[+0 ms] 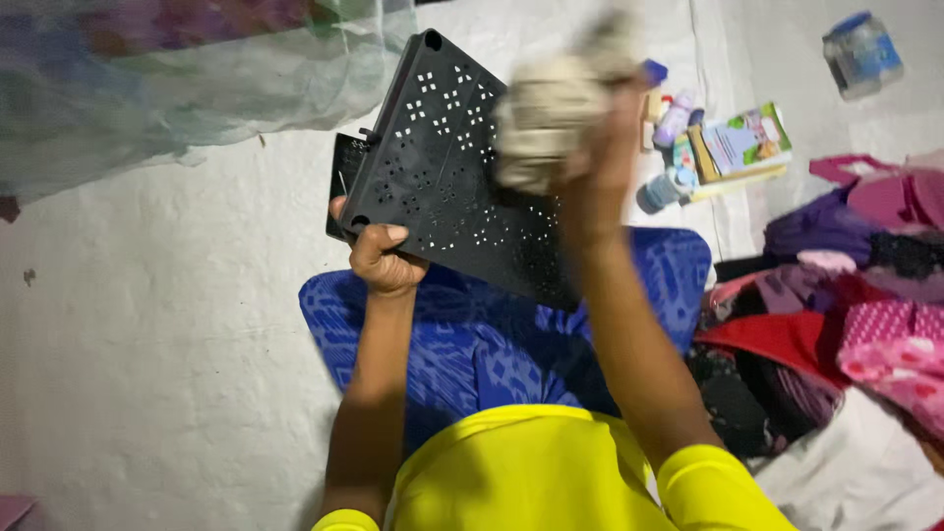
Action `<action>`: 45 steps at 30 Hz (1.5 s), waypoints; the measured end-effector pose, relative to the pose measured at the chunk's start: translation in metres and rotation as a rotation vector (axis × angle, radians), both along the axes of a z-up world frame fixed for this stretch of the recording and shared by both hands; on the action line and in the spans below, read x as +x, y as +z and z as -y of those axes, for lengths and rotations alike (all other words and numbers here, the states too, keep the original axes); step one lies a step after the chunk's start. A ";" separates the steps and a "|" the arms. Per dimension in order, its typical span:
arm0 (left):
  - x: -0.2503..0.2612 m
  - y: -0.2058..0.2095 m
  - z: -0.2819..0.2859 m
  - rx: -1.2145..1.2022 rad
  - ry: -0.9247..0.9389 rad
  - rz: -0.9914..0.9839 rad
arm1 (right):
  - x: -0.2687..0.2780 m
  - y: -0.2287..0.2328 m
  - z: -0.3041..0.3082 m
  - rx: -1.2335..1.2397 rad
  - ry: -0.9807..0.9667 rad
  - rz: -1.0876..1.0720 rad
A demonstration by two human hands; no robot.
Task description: The person sits on the floor and wipes several black plastic kitchen utensils, including a grater and a slicer, using a cloth. The person wipes the surfaces and edges of each item individually.
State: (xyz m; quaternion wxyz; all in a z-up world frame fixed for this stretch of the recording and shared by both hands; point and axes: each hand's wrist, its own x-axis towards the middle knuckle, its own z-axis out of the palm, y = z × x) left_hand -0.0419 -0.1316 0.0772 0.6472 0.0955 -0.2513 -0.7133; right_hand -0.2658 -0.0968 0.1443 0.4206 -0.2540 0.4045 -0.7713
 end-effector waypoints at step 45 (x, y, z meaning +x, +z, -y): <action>0.025 0.034 -0.029 -1.245 0.228 1.187 | 0.006 0.041 0.004 -0.385 0.194 -1.366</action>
